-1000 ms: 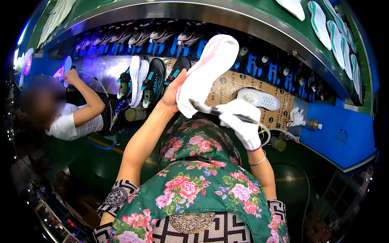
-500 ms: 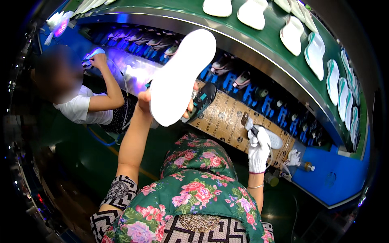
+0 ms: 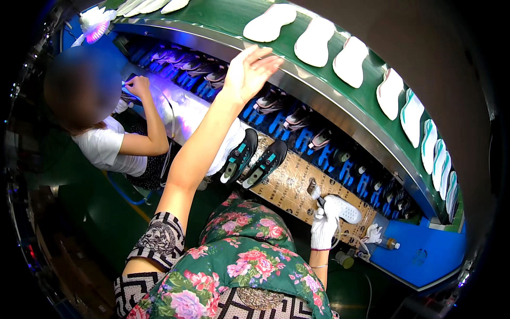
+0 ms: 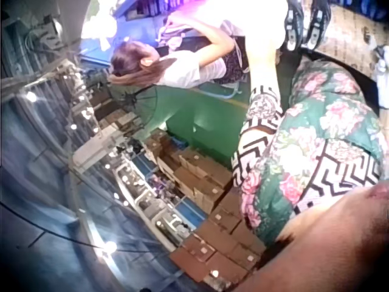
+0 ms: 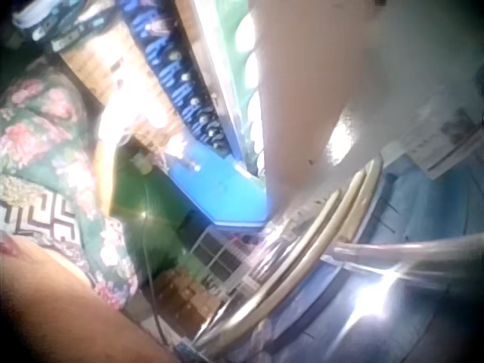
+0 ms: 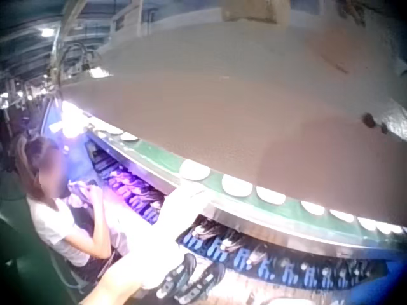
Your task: The person applies a liquid from a brush to the soles of white shoe components while holding them in one hand, then places the items onto a shelf above the work area.
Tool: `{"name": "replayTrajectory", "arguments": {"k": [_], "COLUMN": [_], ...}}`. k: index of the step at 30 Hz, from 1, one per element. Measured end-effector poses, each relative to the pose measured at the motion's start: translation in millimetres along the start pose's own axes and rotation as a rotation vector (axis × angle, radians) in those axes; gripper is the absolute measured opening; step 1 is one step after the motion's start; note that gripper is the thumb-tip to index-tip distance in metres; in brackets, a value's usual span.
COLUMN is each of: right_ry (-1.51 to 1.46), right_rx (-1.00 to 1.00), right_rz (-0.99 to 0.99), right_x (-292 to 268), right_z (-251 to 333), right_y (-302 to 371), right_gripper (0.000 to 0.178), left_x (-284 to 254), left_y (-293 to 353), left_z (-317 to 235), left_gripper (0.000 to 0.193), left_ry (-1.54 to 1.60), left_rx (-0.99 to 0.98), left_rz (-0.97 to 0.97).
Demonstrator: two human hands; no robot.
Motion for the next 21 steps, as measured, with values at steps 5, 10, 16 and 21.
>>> {"name": "replayTrajectory", "arguments": {"k": [5,10,16,21], "right_ry": [0.023,0.035,0.045,0.126], "right_rx": [-0.011,0.022,0.025,-0.011], "right_rz": [-0.013,-0.042,-0.069,-0.117], "right_x": [6,9,2,-3], "right_z": [9,2,9,13], "right_y": [5,7,12,15], "right_gripper": [0.024,0.025,0.023,0.023], "left_x": [30,37,28,-38], "left_y": [18,-54,-52,-9], "left_z": [-104,-112,-211,-341], "left_gripper": [0.08,0.102,0.096,0.087], "left_ry": [-1.575,-1.771,-1.75,-1.83], "left_rx": [1.062,0.768,0.933,0.872], "left_rz": [-0.703,-0.474,-0.813,-1.534]}}
Point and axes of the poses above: each hand's wrist, its own y-axis away from the middle knuckle, its own x-axis out of the palm, z = x × y, the point moved 10 cm from there along -y, towards the middle knuckle, and after that the axes turned 11 degrees about -x, right-handed, at the moved point
